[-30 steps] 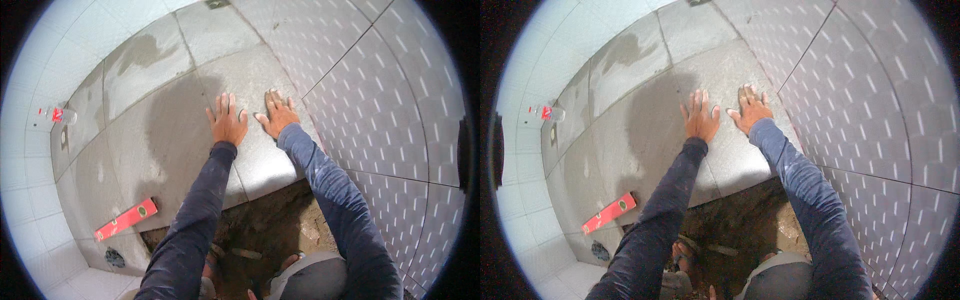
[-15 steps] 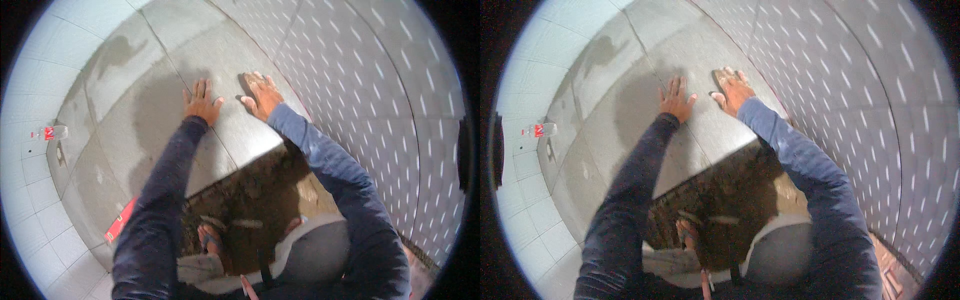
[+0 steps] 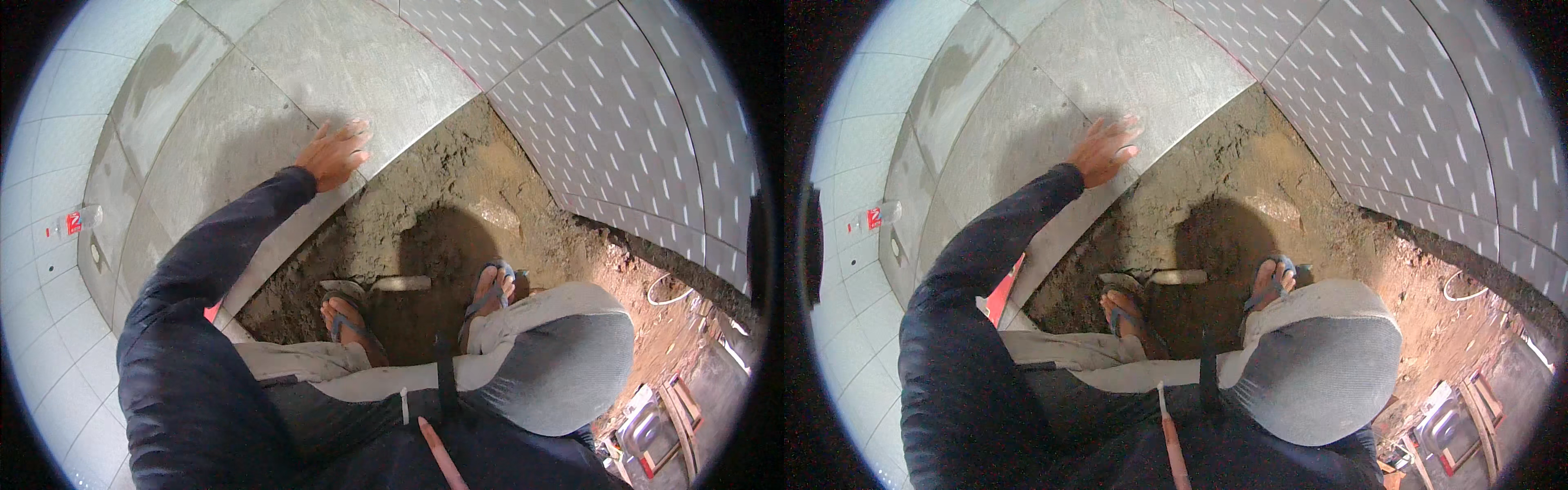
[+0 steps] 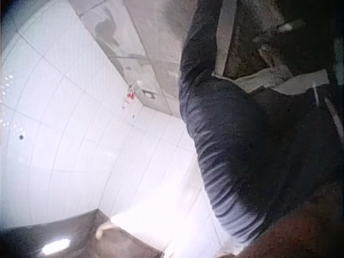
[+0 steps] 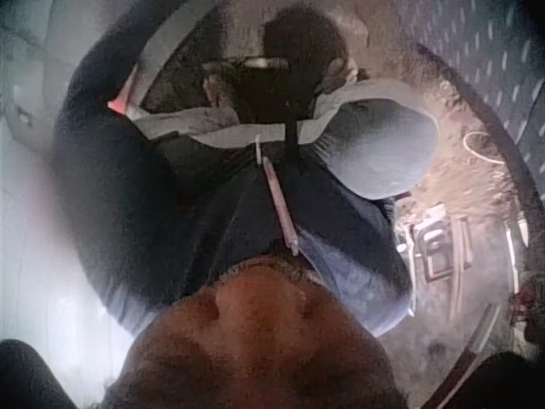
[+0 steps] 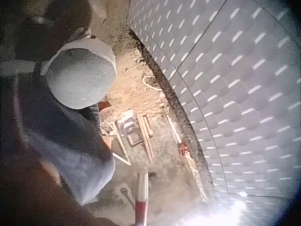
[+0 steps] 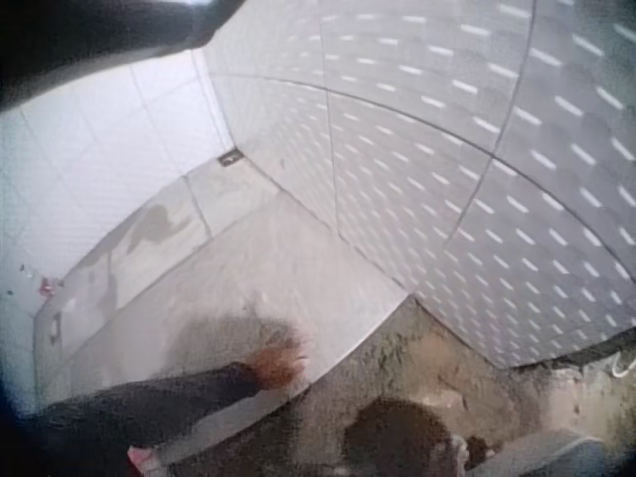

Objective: The person places a large floor tile onto a bed of wet mortar, then uses a rubber mallet to tap it into position. They check the level with a spirit level and adjust the mortar underneath with a trowel before continuing to secure the tile.

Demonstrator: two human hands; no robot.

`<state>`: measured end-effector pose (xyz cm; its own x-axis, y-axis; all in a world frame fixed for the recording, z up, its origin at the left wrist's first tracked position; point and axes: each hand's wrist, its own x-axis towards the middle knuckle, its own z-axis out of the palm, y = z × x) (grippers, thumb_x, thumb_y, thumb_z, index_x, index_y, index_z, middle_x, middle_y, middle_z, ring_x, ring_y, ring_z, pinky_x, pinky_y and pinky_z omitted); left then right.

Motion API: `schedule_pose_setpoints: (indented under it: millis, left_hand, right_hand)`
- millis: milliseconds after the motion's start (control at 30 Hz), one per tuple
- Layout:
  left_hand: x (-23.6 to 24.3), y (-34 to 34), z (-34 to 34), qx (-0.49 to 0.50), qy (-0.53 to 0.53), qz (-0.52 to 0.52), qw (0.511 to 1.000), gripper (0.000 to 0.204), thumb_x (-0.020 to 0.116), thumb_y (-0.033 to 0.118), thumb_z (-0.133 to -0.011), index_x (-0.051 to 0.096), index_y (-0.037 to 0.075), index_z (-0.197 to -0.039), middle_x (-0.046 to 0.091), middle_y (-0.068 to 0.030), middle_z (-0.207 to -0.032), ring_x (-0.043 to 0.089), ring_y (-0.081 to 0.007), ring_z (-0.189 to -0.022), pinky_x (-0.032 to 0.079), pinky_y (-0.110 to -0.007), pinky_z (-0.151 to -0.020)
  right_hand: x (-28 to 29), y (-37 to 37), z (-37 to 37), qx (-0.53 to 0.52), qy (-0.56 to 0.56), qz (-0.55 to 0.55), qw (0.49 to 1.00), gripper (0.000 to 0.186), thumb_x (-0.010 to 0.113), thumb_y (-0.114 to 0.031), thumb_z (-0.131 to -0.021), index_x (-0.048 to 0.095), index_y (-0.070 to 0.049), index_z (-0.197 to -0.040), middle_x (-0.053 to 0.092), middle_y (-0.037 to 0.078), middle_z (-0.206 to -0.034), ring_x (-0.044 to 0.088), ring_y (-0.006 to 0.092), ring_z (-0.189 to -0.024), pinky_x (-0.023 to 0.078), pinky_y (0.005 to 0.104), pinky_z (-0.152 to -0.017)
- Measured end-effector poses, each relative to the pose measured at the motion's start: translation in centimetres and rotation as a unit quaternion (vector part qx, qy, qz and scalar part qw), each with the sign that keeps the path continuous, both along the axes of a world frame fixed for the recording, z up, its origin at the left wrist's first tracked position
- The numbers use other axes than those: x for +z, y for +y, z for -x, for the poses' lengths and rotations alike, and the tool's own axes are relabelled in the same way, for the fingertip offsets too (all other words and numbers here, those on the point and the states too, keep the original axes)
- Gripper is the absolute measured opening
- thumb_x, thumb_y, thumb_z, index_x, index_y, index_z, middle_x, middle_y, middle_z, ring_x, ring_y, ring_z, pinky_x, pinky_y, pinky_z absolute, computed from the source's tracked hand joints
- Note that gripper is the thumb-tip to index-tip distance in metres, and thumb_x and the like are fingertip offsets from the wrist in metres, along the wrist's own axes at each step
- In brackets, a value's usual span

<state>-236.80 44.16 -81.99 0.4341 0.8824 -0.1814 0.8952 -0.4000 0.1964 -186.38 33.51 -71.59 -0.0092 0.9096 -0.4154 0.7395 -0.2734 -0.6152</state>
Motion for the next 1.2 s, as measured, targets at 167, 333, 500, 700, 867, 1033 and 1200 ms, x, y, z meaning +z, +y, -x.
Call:
schedule_pose_setpoints:
  millis: [167,333,500,700,867,1033,1200]
  left_hand:
    - [4.0,-3.4,6.4,0.052,-0.017,0.021,0.998,0.030,0.056,0.017,-0.091,0.066,0.004,-0.117,0.062,-0.0146,-0.127,0.053,-0.0345,-0.125,0.041,-0.048,-0.107]
    - [4.7,-3.6,10.0,0.200,0.019,-0.015,0.980,0.028,0.057,0.012,-0.091,0.067,0.007,-0.116,0.063,-0.0160,-0.126,0.058,-0.0365,-0.118,0.046,-0.047,-0.099]
    - [7.9,-4.5,8.7,0.212,0.085,0.157,0.961,0.027,0.061,0.018,-0.091,0.067,0.005,-0.114,0.066,-0.0179,-0.118,0.061,-0.0381,-0.110,0.048,-0.047,-0.095]
    - [7.3,-5.0,12.7,0.103,0.089,0.106,0.985,0.030,0.065,0.023,-0.089,0.068,0.005,-0.112,0.067,-0.0186,-0.110,0.062,-0.0375,-0.105,0.050,-0.047,-0.093]
    - [6.3,6.1,11.0,0.123,0.080,0.121,0.982,0.036,0.065,0.027,-0.091,0.069,0.009,-0.121,0.066,-0.0163,-0.124,0.058,-0.0347,-0.119,0.044,-0.043,-0.105]
    - [1.6,10.4,14.6,0.045,0.061,0.074,0.994,0.040,0.067,0.029,-0.092,0.065,0.007,-0.126,0.062,-0.0168,-0.130,0.055,-0.0359,-0.124,0.041,-0.045,-0.109]
    - [-1.5,8.7,9.5,0.029,0.037,-0.011,0.999,0.076,0.053,0.056,-0.097,0.037,0.006,-0.152,0.037,-0.0263,-0.154,0.037,-0.0438,-0.141,0.031,-0.047,-0.116]
  right_hand:
    - [-7.0,2.2,4.0,0.372,0.160,-0.178,0.897,0.026,0.063,-0.022,-0.094,0.063,-0.006,-0.113,0.070,0.014,-0.094,0.069,0.0312,-0.081,0.056,0.0418,-0.068]
    - [-9.5,0.2,15.3,0.682,0.078,-0.171,0.707,0.035,0.060,-0.030,-0.093,0.057,-0.011,-0.122,0.065,0.010,-0.096,0.069,0.0310,-0.083,0.054,0.0457,-0.069]
    - [-11.9,-2.0,18.7,0.711,-0.045,-0.137,0.688,0.033,0.061,-0.023,-0.085,0.058,-0.010,-0.116,0.063,0.013,-0.099,0.068,0.0322,-0.087,0.052,0.0453,-0.071]
    - [-5.2,6.6,11.2,0.572,0.013,-0.145,0.807,0.037,0.067,-0.020,-0.081,0.059,-0.010,-0.115,0.061,0.014,-0.103,0.062,0.0377,-0.095,0.050,0.0503,-0.079]
    - [-7.2,6.7,-2.4,0.332,-0.181,-0.145,0.914,0.039,0.068,-0.022,-0.085,0.060,-0.012,-0.122,0.058,0.015,-0.115,0.058,0.0364,-0.112,0.048,0.0499,-0.091]
    - [-5.6,-5.3,-7.0,0.072,-0.189,-0.160,0.966,0.028,0.066,-0.019,-0.086,0.064,-0.011,-0.112,0.063,0.018,-0.108,0.062,0.0394,-0.103,0.049,0.0516,-0.082]
    - [0.1,-18.6,-10.5,0.108,-0.180,0.287,0.935,0.028,0.068,-0.022,-0.074,0.071,-0.009,-0.099,0.069,0.026,-0.088,0.069,0.0438,-0.084,0.057,0.0511,-0.075]
